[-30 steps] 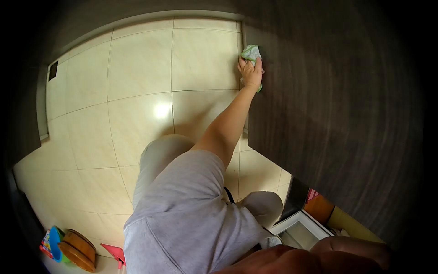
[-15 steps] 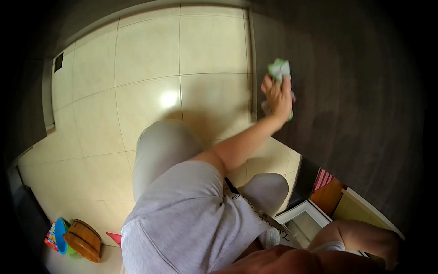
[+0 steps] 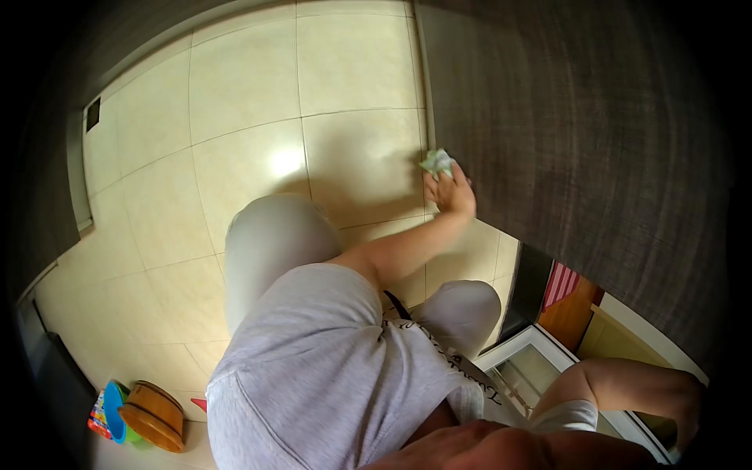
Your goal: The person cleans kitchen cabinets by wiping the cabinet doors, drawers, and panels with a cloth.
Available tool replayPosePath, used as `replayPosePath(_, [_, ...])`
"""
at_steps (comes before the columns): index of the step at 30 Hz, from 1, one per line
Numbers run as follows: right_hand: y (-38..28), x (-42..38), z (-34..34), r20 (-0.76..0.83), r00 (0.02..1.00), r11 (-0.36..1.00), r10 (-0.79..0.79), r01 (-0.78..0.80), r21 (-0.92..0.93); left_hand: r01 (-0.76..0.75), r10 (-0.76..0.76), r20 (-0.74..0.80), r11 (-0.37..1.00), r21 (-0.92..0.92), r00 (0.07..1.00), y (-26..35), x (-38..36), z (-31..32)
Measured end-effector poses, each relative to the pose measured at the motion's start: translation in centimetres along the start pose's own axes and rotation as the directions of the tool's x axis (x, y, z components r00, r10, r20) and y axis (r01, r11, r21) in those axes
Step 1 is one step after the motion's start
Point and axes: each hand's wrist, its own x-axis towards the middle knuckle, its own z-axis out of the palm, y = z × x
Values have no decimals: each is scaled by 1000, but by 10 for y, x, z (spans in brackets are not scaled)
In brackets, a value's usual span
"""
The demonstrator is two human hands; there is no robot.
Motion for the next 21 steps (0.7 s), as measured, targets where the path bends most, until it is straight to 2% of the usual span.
replayPosePath(1, [1,0,0,-20,1000,1000,8,-8,9,73,-78,156,997,35,985,19,-21,-16])
replayPosePath(2, [1,-1,0,-45,999,1000,24,-23,13,-2,1,157,1000,7,988,25,-39,-19])
replayPosePath(3, [2,-2,1,-77,996,999,42,-40,21,-93,89,160,996,15,983,26,-52,-16])
replayPosePath(5, [3,-3,5,-146,986,996,82,-78,35,-392,399,47,913,-112,916,39,-71,-25])
replayPosePath(6, [2,-1,2,-93,994,998,57,-56,9,-394,400,49,914,-101,915,37,-65,-26])
replayPosePath(8, [0,6,-4,70,997,998,-26,30,-52,-580,586,15,805,-126,810,35,-41,-22])
replayPosePath(9, [-2,9,-6,186,979,992,-82,98,-81,-624,621,-79,764,-164,780,30,-21,-11])
replayPosePath(10, [-2,9,-6,197,977,991,-85,103,-84,-632,629,-61,765,-123,775,25,2,-7])
replayPosePath(11, [0,8,-4,141,986,992,-88,100,-82,-588,582,-84,797,-138,809,30,15,-8])
replayPosePath(12, [1,7,0,83,992,992,-93,99,-79,-555,555,-39,821,-130,831,24,31,-5])
replayPosePath(13, [-1,6,3,92,991,991,-101,108,-79,-525,526,-47,832,-178,849,21,37,-4])
replayPosePath(15, [-6,2,5,101,994,988,-47,61,-140,-565,543,-185,820,-94,819,3,52,11])
replayPosePath(16, [-1,1,5,-134,976,985,172,-166,54,-439,433,-83,894,-93,898,1,54,8])
replayPosePath(17, [1,0,4,-145,977,988,154,-150,41,-313,316,21,946,-78,949,1,54,8])
replayPosePath(19, [-8,3,9,-40,998,999,48,-48,-18,-134,134,32,991,5,990,27,26,-8])
replayPosePath(21, [-16,6,14,78,996,995,-45,51,-81,-46,48,109,999,-24,993,54,-15,-26])
